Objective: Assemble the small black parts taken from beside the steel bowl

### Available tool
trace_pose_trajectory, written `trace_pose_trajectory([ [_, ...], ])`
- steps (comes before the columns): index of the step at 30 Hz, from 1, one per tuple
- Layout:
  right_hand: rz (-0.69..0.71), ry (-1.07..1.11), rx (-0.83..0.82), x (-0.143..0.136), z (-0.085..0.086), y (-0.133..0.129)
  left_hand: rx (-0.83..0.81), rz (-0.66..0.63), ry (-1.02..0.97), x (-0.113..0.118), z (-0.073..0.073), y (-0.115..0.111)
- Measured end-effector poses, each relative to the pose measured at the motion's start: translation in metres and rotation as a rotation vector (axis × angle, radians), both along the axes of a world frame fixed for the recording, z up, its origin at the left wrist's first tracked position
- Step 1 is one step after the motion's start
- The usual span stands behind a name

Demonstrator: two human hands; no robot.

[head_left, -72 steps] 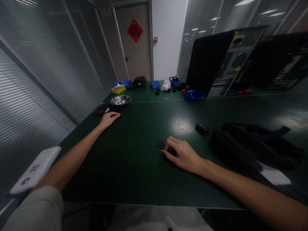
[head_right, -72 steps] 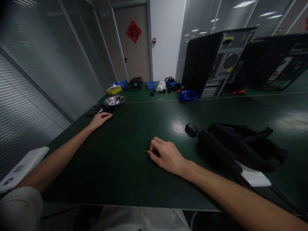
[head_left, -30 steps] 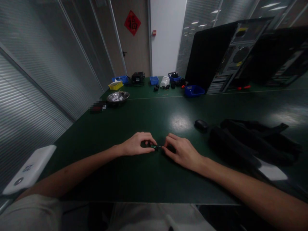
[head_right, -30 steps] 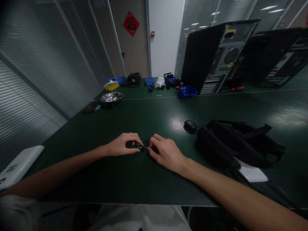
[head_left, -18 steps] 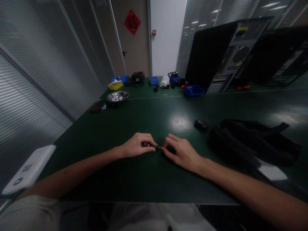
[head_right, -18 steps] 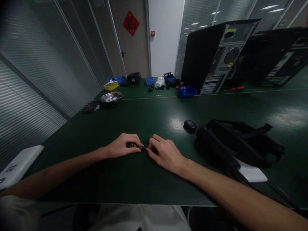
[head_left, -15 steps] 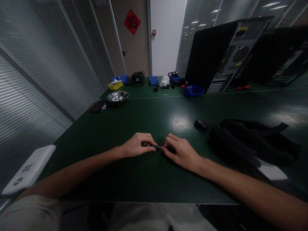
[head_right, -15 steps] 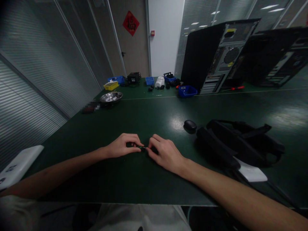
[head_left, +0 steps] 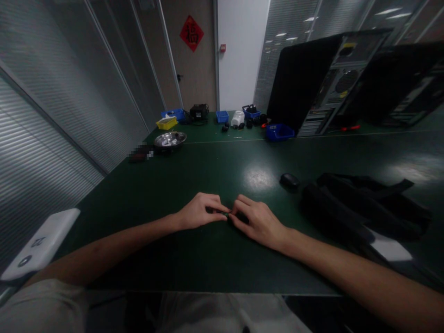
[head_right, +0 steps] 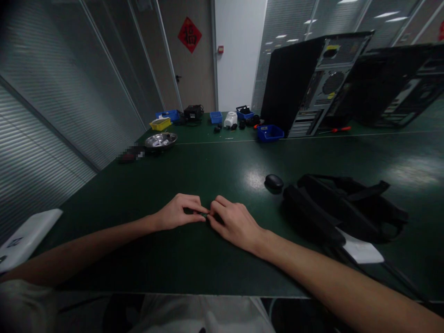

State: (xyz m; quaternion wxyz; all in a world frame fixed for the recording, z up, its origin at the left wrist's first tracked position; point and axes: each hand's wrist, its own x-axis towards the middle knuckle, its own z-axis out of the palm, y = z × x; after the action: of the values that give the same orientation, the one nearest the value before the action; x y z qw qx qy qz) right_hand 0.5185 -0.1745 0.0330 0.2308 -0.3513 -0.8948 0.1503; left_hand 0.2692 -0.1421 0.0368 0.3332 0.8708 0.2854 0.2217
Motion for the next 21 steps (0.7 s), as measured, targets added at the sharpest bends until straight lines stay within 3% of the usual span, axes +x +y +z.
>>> trace_pose_trajectory([
  [7,-0.007,-0.001,-0.004,0.002,0.002,-0.001,-0.097,-0.012,-0.059,0.002,0.006,-0.002],
  [10,-0.001,-0.007,-0.020,0.003,0.004,-0.001,-0.134,0.074,-0.089,0.001,0.009,0.000],
  [13,0.000,-0.010,-0.032,0.002,0.004,-0.001,-0.056,0.173,-0.033,-0.002,0.006,0.004],
  [17,-0.013,-0.003,-0.019,0.002,0.004,0.000,0.142,0.134,0.087,-0.003,-0.001,0.010],
  [21,-0.017,0.012,-0.020,0.004,0.003,0.000,0.139,0.124,0.116,-0.004,0.001,0.010],
])
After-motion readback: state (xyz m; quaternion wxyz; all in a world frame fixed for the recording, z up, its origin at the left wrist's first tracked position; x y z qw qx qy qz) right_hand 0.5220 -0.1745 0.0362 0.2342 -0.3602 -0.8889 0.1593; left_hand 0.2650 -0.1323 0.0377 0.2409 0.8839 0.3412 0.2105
